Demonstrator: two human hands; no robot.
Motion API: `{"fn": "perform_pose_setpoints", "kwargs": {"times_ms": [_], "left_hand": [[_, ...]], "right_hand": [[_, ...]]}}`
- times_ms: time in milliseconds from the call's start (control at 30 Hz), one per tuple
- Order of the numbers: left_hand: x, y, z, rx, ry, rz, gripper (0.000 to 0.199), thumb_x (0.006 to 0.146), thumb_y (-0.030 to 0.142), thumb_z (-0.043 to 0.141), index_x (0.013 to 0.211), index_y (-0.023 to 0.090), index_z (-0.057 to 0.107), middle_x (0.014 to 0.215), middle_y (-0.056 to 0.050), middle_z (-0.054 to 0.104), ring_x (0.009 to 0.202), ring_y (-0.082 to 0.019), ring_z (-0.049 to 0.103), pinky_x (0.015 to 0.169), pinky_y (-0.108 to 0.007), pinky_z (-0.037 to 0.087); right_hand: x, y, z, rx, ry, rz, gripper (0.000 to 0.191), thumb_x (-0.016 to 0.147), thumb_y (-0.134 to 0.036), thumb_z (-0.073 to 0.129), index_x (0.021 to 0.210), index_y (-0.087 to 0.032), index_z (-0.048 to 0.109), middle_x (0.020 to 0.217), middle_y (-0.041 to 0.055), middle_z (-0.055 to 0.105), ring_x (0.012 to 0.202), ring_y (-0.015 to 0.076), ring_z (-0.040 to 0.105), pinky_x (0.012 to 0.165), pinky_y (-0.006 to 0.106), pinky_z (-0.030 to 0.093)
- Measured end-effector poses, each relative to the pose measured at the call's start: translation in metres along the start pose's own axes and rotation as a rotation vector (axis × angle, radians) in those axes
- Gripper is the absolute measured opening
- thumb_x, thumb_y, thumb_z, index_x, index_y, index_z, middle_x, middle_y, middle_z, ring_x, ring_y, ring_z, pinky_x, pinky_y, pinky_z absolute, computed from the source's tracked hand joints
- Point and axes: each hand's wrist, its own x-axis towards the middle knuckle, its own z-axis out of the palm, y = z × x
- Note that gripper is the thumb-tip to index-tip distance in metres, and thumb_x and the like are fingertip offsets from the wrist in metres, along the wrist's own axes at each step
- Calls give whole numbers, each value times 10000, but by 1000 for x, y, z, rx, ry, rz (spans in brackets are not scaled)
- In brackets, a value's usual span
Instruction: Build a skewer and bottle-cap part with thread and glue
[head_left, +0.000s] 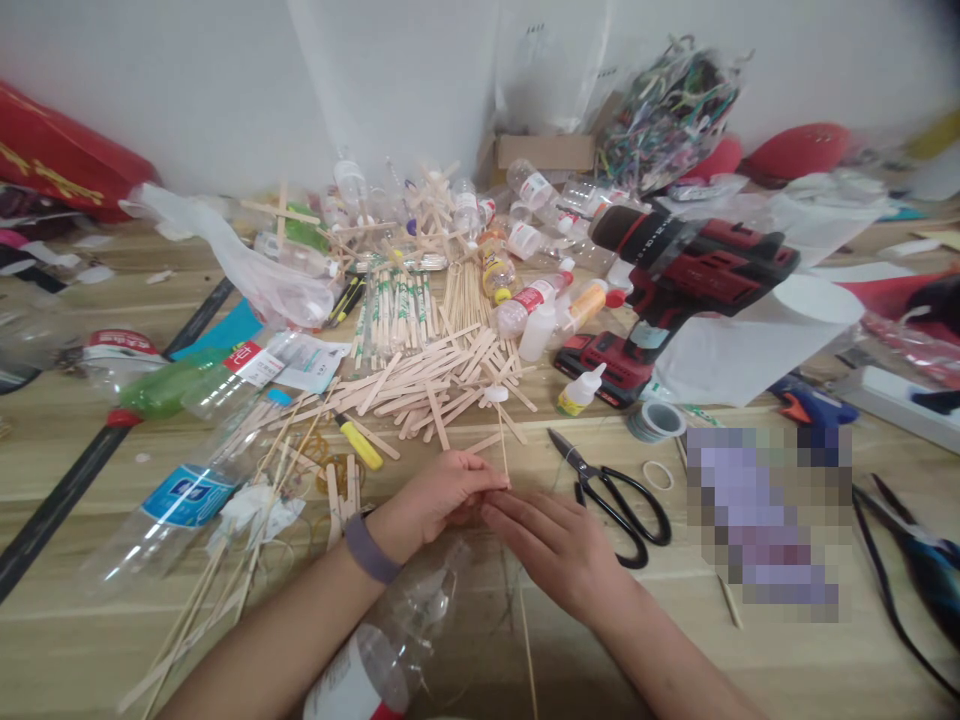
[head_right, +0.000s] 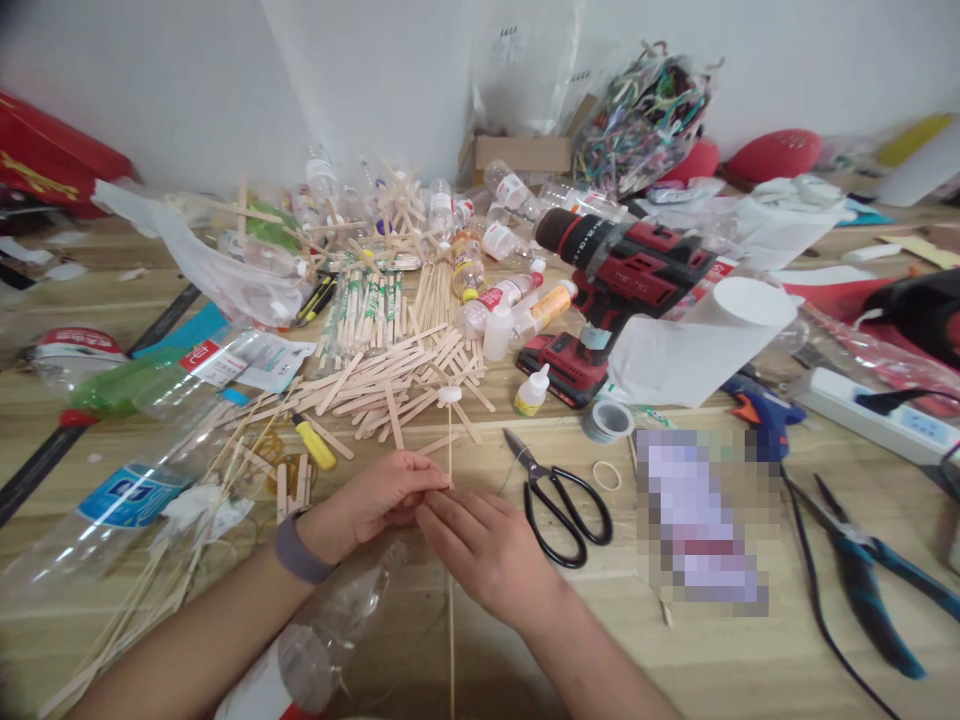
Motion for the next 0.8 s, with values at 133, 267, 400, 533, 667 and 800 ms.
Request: {"fn": "perform_pose_setpoints", "kwargs": {"times_ms": [133,267,400,533,667,800], "left_hand": [[0,1,-3,71,-13,6,228,696,353,665,632,182,529,478,78,402,430,-69,304,442,-230,193],[0,4,-9,193,3,70,229,683,373,668,653,163,583,499,73,431,469,-80,331,469,-229,225],[-2,7,-11,328,10,176,196,688,341,672,657,155,619,581,43,527,574,-110,414,547,-236,294],[-1,3,-10,387,-4,265,223,762,382,631,704,167,612,606,51,500,587,-116,403,564,-238,284],[-1,-2,-7,397,-19,308,253,822,428,596,762,182,608,590,68,433,556,-109,370,552,-235,272],[-3,0,-6,373,-27,321,266,836,443,586,793,182,611,543,82,384,514,-98,326,529,-233,250]], "right_hand": [[1,0,1,21,-3,-24,243,989,-120,438,1017,-122,680,953,92,784,860,213,734,726,339,584],[2,0,3,52,-13,-27,241,979,-111,447,1011,-134,684,966,91,784,882,205,734,749,337,587],[1,-1,3,139,-6,12,231,947,-99,474,1029,-170,678,979,71,784,895,201,733,781,334,582],[-3,2,4,356,117,336,194,905,-156,539,1019,-215,685,927,65,771,837,186,723,734,307,571],[-5,10,13,690,156,1011,148,885,-291,563,912,-204,680,777,52,712,635,164,648,563,278,535],[-1,13,21,991,28,1103,246,822,-345,601,1001,-185,651,730,16,687,489,119,569,430,232,479]]}}
